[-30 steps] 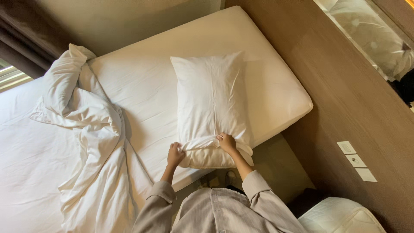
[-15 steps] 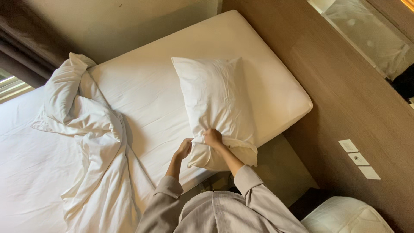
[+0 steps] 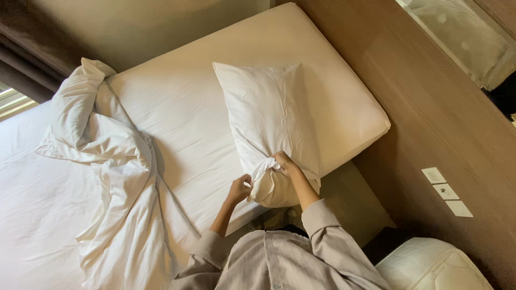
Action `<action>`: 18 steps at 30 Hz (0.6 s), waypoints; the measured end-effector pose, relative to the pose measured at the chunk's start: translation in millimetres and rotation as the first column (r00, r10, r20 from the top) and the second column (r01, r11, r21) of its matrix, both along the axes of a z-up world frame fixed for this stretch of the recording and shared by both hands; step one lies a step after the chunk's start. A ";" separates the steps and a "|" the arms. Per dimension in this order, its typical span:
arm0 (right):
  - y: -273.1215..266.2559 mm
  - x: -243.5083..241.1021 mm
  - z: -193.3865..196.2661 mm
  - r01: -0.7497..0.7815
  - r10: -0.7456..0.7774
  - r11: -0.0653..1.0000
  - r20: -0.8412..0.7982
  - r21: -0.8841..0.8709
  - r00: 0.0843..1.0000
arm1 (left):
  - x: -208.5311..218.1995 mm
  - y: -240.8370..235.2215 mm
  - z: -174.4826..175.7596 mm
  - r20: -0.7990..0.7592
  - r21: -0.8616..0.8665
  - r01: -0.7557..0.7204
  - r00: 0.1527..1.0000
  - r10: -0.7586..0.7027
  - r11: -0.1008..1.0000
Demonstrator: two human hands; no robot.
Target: The person tidies a bedroom by folding a pillowcase over a pillow and then placing the pillow on a shelf below a television.
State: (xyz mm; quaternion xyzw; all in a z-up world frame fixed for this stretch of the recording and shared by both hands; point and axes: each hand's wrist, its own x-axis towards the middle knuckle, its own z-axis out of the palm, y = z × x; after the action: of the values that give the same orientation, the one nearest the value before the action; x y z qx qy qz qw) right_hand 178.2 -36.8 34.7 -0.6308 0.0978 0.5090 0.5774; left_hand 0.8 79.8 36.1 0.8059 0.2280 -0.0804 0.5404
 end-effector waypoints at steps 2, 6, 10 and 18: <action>5.8 -5.9 -1.8 -0.048 0.048 0.999 0.114 -0.002 0.992 | -2.0 -5.4 -1.4 0.019 -0.037 -0.186 0.982 0.187 0.982; 9.8 -15.5 19.7 -0.152 0.151 0.988 0.250 -0.015 0.956 | 11.4 -4.1 -15.9 -0.023 -0.498 -0.318 0.935 0.355 0.807; 7.5 -7.1 39.5 -0.141 0.162 0.986 0.383 -0.084 0.909 | 17.9 11.2 -15.3 -0.263 -0.820 -0.375 0.918 0.298 0.433; -17.9 -23.3 15.9 -0.184 0.390 0.907 0.588 -0.380 0.709 | 10.2 26.1 -11.1 -0.083 -0.141 -0.247 0.968 0.237 0.959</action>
State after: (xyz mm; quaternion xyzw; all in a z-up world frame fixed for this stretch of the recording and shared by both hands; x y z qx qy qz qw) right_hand 155.0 -54.7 50.6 -0.8535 -0.1354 0.3214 0.3873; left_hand 11.1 106.0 24.9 0.7259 0.3355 -0.0572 0.5977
